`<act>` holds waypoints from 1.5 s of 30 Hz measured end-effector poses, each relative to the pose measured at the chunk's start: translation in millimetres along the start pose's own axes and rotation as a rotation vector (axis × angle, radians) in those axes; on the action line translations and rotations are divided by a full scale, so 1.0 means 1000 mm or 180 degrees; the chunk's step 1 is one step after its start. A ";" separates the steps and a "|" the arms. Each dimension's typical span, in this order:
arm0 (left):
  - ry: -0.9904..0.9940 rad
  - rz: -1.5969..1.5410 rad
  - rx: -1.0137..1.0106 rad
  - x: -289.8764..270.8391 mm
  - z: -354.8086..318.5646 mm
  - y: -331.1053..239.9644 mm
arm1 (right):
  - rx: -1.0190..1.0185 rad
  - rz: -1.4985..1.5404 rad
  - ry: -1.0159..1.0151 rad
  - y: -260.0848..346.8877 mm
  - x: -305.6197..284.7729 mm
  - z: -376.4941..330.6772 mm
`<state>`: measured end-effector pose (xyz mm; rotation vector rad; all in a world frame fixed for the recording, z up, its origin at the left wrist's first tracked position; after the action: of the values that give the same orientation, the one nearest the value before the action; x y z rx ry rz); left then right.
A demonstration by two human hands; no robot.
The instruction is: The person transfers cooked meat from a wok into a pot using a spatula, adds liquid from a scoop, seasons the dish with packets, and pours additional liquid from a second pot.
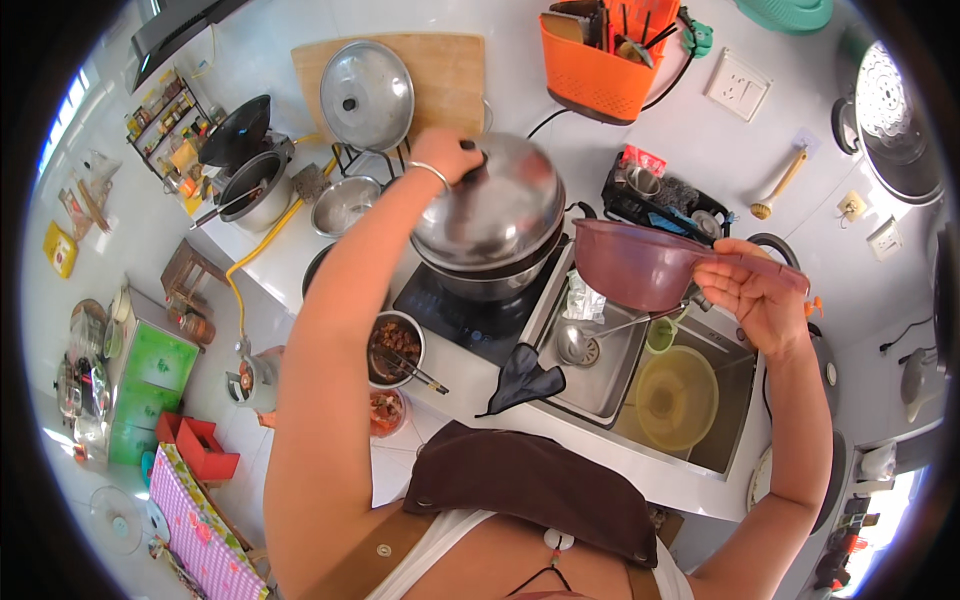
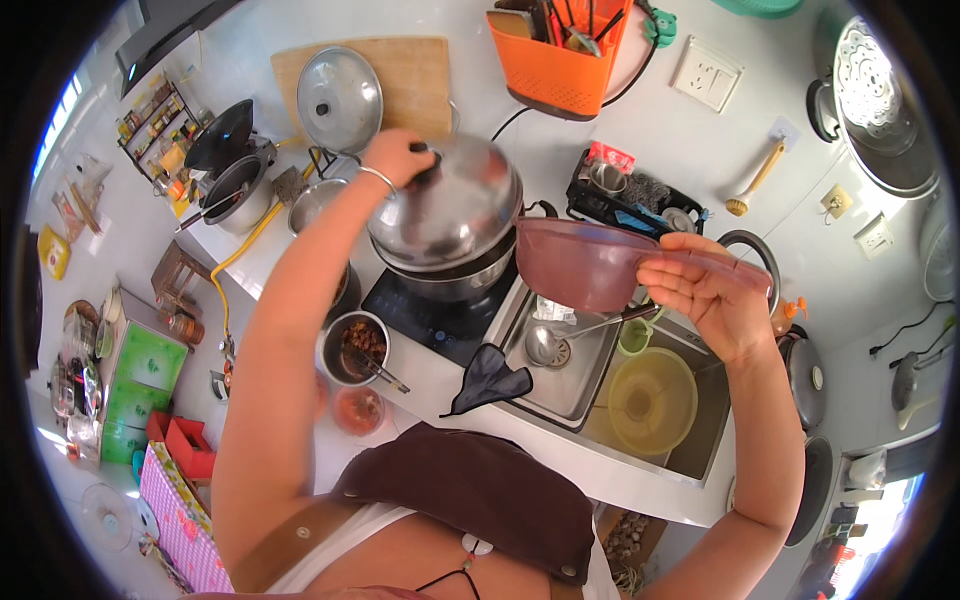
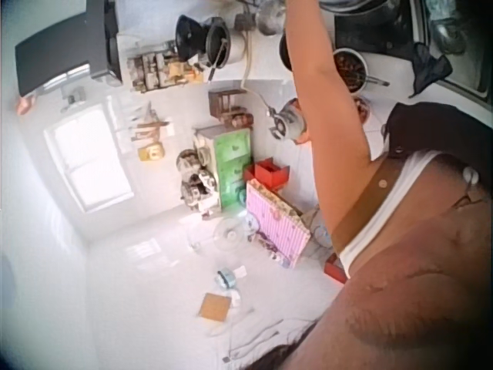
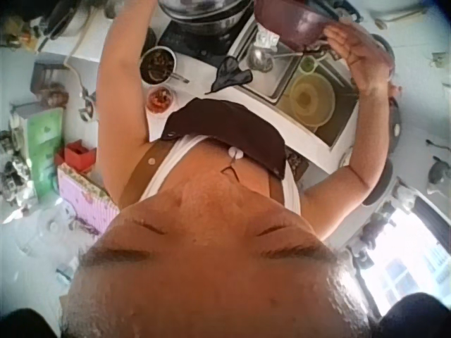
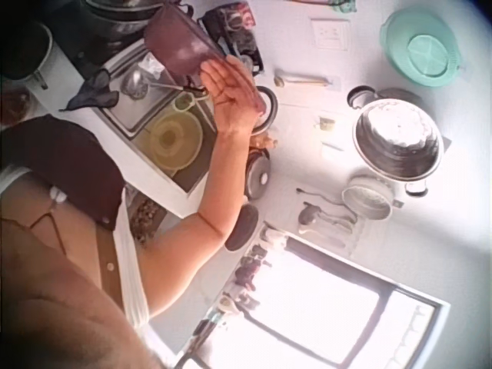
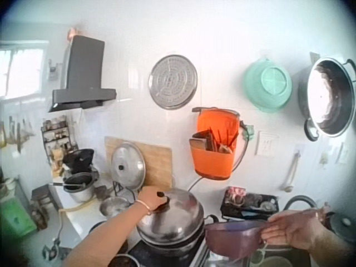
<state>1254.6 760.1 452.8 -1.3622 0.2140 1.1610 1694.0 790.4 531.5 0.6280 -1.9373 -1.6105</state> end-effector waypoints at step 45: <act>-0.0959 -0.3991 -0.1473 -0.121 -0.054 0.143 | 0.1422 -0.0546 0.0484 -0.190 0.180 0.226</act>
<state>1118.1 622.5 433.0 -1.3019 -1.0532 0.3037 1412.1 804.1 332.1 1.0858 -2.1882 -1.1805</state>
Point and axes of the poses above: each hand's wrist, its own z-axis towards the middle knuckle, its own x-axis out of the palm, y = z × x, the point moved 3 cm from there along z, towards the middle knuckle, and after that the axes turned 7 degrees about -z, right-handed, at the moved point
